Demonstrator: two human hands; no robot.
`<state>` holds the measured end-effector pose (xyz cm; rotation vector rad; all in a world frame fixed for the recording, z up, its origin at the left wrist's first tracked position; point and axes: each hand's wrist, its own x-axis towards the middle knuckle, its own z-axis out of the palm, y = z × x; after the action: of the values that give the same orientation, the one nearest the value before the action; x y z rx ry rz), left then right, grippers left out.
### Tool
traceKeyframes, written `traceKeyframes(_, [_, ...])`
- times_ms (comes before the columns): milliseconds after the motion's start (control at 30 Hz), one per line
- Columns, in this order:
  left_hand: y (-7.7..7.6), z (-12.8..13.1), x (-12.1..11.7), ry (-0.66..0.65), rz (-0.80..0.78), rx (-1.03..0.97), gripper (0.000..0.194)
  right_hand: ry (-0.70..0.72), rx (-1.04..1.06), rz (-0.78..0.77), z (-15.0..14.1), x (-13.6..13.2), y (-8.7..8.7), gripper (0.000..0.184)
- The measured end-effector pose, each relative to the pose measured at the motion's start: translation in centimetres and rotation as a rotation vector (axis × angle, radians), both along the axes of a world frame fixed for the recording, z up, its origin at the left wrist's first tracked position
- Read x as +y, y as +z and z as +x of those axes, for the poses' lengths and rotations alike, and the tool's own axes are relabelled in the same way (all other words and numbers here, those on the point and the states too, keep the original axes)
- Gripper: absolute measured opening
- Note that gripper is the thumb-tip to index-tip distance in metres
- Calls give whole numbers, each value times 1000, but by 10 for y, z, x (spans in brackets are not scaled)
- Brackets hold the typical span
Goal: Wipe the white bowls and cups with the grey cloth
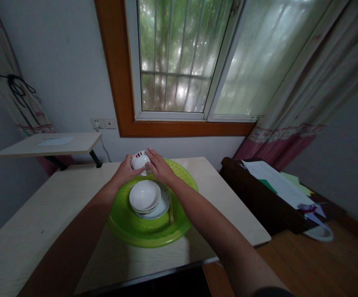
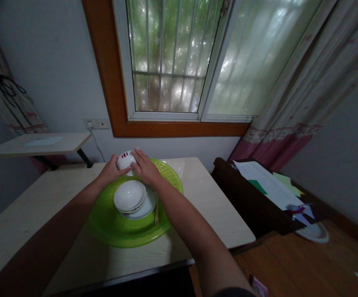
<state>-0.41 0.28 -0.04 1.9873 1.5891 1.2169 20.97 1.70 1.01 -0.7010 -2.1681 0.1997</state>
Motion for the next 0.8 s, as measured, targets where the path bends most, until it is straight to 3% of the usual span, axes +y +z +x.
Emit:
traceKeyframes(233, [-4, 1, 0, -109, 64, 131, 50, 6, -196, 106, -9, -18, 13, 43])
traceKeyframes(367, [-1, 2, -2, -85, 53, 88, 57, -13, -37, 18, -7, -9, 9, 47])
traceKeyframes(567, [6, -1, -3, 42, 29, -62, 67, -80, 259, -254, 3, 13, -4, 60])
traceKeyframes(800, [5, -4, 1, 82, 19, -102, 67, -83, 296, -315, 4, 13, -6, 67])
